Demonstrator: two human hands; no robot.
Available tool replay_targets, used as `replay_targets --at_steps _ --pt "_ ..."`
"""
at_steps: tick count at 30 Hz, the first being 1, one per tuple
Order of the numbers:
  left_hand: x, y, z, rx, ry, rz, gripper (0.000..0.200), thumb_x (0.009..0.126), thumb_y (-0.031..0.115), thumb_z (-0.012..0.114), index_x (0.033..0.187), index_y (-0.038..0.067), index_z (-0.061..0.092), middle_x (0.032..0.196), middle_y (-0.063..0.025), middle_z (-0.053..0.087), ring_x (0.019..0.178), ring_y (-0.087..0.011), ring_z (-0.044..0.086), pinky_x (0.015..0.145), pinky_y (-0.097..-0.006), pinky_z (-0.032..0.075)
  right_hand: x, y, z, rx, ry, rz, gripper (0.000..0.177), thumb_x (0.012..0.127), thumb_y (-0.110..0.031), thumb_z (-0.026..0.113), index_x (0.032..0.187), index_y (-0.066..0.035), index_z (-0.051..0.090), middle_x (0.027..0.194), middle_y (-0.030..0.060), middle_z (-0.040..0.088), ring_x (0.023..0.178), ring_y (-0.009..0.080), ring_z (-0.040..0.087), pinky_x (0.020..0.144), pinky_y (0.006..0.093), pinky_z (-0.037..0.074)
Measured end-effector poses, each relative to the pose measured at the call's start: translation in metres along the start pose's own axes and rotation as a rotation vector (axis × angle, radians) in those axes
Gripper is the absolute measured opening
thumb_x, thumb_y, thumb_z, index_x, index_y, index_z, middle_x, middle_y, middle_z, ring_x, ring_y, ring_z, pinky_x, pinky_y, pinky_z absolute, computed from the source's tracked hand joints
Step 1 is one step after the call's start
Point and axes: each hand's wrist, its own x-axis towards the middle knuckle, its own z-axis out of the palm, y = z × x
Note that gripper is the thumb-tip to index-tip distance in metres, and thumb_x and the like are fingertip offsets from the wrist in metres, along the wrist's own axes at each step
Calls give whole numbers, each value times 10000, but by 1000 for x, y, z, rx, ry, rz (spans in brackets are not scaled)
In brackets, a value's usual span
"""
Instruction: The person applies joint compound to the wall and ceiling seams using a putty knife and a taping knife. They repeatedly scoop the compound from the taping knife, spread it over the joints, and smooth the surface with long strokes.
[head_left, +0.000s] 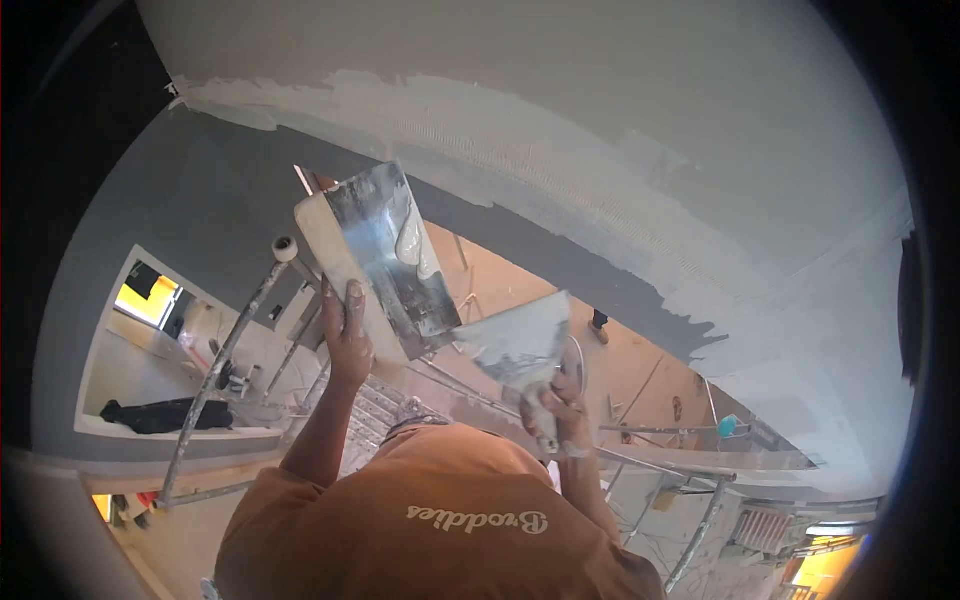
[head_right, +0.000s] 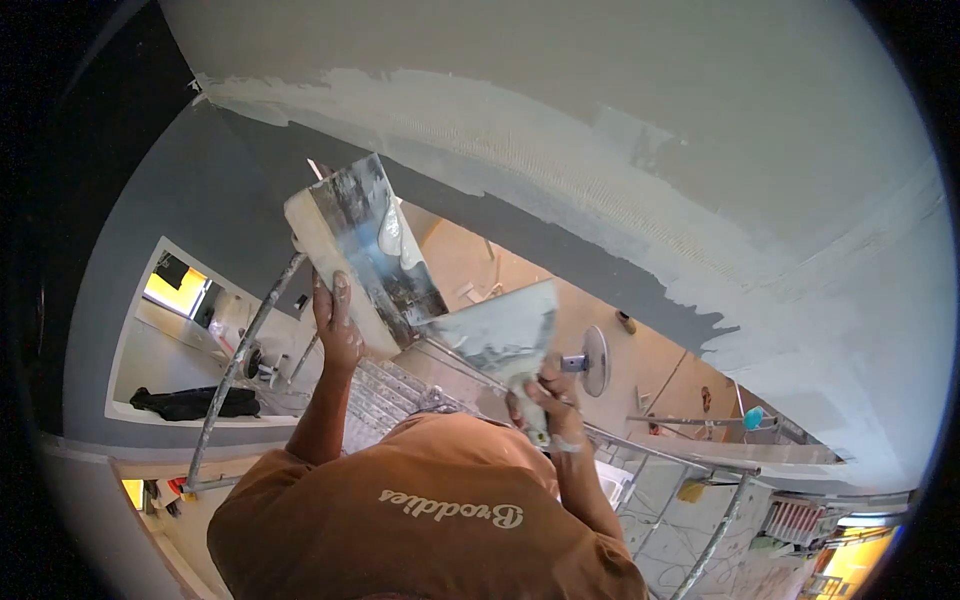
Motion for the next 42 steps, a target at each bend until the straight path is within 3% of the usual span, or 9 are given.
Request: replay_targets --at_steps 8,15,19,20,22,27,34,40,42 --pt "-18 11 17 189 -222 298 490 1039 118 452 1465 -72 304 1242 -141 520 1093 -176 497 952 -324 420 44 4 29 28 -114 16 299 993 -181 607 1209 25 583 780 93 613 566 136 543 482 242 407" --pt "-47 -9 -17 224 -316 90 481 1001 111 485 1428 -72 361 1179 -152 562 1071 -195 522 966 -351 424 62 -21 55 41 -207 -34 273 983 -151 608 1182 35 592 806 97 632 580 121 559 488 250 432" --pt "-43 -21 -18 -64 -230 -195 380 1037 179 518 1378 20 464 1171 -66 571 1042 -152 559 901 -324 457 54 -33 54 -576 -208 -464 276 986 -240 596 1066 20 644 888 74 648 725 160 609 659 293 508" --pt "-36 -17 -16 -444 -141 -462 286 1038 201 546 1288 62 544 1050 4 583 923 -105 587 792 -284 496 55 -42 52 -933 -343 -625 305 978 -196 553 1137 44 652 1017 135 676 906 213 659 773 347 534" --pt "-26 -20 -14 -476 -92 -306 209 1026 206 570 1207 102 580 985 37 578 858 -76 592 718 -238 494 48 -60 88 -1266 -471 -798 587 856 -47 607 1438 -102 553 1431 190 528 1223 328 600 965 416 531" --pt "1 -27 -48 -529 -197 -630 293 971 253 637 1223 105 614 962 17 643 832 -106 634 726 -262 519 50 -47 90 -1662 -381 -877 633 787 60 641 1382 -152 615 1399 119 561 1017 278 678 817 347 569" --pt "25 -18 -88 -574 -10 -490 335 946 296 661 1213 95 633 1010 -31 667 891 -150 655 771 -292 545 59 -43 77 -1630 -193 -684 541 838 36 649 1357 -116 623 1378 121 560 945 262 668 788 344 571" --pt "79 27 -75 -415 94 -95 471 1033 342 576 1394 53 487 1224 -70 580 1080 -197 586 907 -367 507 60 -28 70 -337 -105 -391 416 942 -132 595 1306 59 532 812 106 606 605 124 539 512 241 433" --pt "92 -30 -103 180 -24 127 513 1054 185 497 1524 19 373 1583 -204 298 1442 -351 368 1163 -415 355 53 -27 97 -252 -102 -287 372 965 -153 590 1269 56 549 827 121 622 629 144 560 548 252 446"
